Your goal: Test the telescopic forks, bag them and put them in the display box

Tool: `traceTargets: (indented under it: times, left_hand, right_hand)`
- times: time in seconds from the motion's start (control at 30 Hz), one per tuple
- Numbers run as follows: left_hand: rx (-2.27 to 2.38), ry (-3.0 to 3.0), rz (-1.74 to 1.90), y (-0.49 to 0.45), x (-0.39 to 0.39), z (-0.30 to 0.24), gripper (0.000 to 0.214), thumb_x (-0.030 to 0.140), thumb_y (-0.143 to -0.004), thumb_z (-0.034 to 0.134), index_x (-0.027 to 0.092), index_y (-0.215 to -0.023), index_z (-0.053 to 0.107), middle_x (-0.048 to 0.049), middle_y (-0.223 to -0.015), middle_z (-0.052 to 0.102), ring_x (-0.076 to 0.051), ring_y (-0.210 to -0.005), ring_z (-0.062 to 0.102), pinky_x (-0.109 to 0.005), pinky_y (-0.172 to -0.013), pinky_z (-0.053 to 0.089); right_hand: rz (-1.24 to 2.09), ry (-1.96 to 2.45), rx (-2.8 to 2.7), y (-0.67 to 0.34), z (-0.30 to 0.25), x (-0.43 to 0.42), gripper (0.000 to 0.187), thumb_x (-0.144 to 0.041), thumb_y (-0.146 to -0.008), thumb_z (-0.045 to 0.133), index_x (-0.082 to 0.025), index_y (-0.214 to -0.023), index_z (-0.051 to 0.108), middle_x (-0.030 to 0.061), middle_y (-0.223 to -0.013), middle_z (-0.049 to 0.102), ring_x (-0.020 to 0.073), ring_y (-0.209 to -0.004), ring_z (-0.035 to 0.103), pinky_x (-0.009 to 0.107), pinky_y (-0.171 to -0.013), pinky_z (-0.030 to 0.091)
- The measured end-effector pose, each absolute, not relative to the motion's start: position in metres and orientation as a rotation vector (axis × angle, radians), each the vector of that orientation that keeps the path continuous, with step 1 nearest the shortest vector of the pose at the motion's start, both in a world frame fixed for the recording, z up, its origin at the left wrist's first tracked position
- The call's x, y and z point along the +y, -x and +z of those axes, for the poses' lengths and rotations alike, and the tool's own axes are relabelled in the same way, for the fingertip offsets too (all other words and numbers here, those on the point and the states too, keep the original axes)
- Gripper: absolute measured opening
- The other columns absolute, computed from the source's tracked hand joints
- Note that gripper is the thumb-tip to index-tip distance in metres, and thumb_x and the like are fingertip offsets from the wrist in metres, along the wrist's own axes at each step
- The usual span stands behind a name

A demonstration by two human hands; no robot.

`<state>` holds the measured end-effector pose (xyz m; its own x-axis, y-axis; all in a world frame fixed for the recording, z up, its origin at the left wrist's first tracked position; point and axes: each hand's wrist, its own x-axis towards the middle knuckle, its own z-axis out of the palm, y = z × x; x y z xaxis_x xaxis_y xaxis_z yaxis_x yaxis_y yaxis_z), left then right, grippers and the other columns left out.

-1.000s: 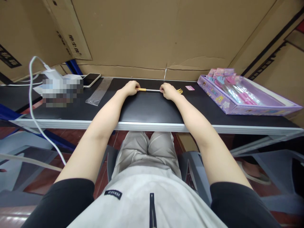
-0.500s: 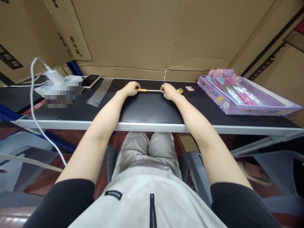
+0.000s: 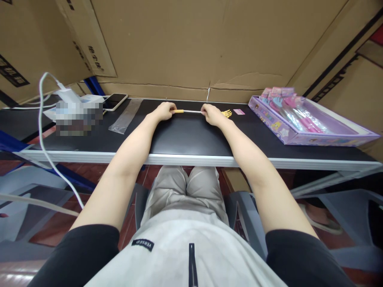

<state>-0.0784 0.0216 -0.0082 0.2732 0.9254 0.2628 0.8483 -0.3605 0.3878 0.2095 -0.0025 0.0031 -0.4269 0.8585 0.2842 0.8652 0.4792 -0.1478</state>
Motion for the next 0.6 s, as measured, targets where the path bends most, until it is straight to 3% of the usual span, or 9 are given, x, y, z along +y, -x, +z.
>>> traceTargets:
  times: [0.1, 0.17, 0.37, 0.6]
  left_hand:
    - [1.642, -2.316, 0.777, 0.083, 0.027, -0.013, 0.030, 0.048, -0.095, 0.075, 0.023, -0.111, 0.081, -0.0111, -0.109, 0.081, -0.029, -0.109, 0.068, -0.040, -0.108, 0.052]
    - [1.634, -2.291, 0.801, 0.085, 0.029, -0.015, 0.031, 0.050, -0.096, 0.075, 0.023, -0.112, 0.080, -0.0111, -0.111, 0.081, -0.029, -0.112, 0.068, -0.041, -0.109, 0.051]
    - [1.600, -2.354, 0.768, 0.083, 0.027, -0.009, 0.028, 0.024, -0.093, 0.062, 0.020, -0.115, 0.080, -0.0108, -0.114, 0.079, -0.028, -0.110, 0.069, -0.040, -0.105, 0.053]
    - [1.594, -2.318, 0.765, 0.078, 0.018, -0.003, 0.030, 0.019, -0.093, 0.060, 0.019, -0.116, 0.079, -0.0089, -0.117, 0.077, -0.027, -0.112, 0.067, -0.037, -0.107, 0.050]
  right_hand:
    - [-0.007, 1.466, -2.401, -0.208, 0.005, -0.005, 0.027, -0.012, -0.106, 0.046, -0.016, -0.123, 0.068, 0.0200, -0.133, 0.075, 0.0331, -0.124, 0.070, 0.045, -0.108, 0.054]
    - [0.002, 1.454, -2.401, -0.208, 0.006, -0.006, 0.028, -0.012, -0.106, 0.046, -0.016, -0.123, 0.067, 0.0201, -0.133, 0.075, 0.0329, -0.123, 0.070, 0.045, -0.108, 0.054]
    - [0.005, 1.462, -2.375, -0.208, 0.006, -0.008, 0.026, -0.014, -0.107, 0.048, -0.018, -0.123, 0.068, 0.0191, -0.133, 0.076, 0.0342, -0.123, 0.071, 0.047, -0.109, 0.054]
    - [0.026, 1.474, -2.368, -0.208, 0.007, -0.008, 0.027, -0.014, -0.106, 0.047, -0.017, -0.124, 0.068, 0.0188, -0.134, 0.074, 0.0330, -0.122, 0.068, 0.045, -0.108, 0.052]
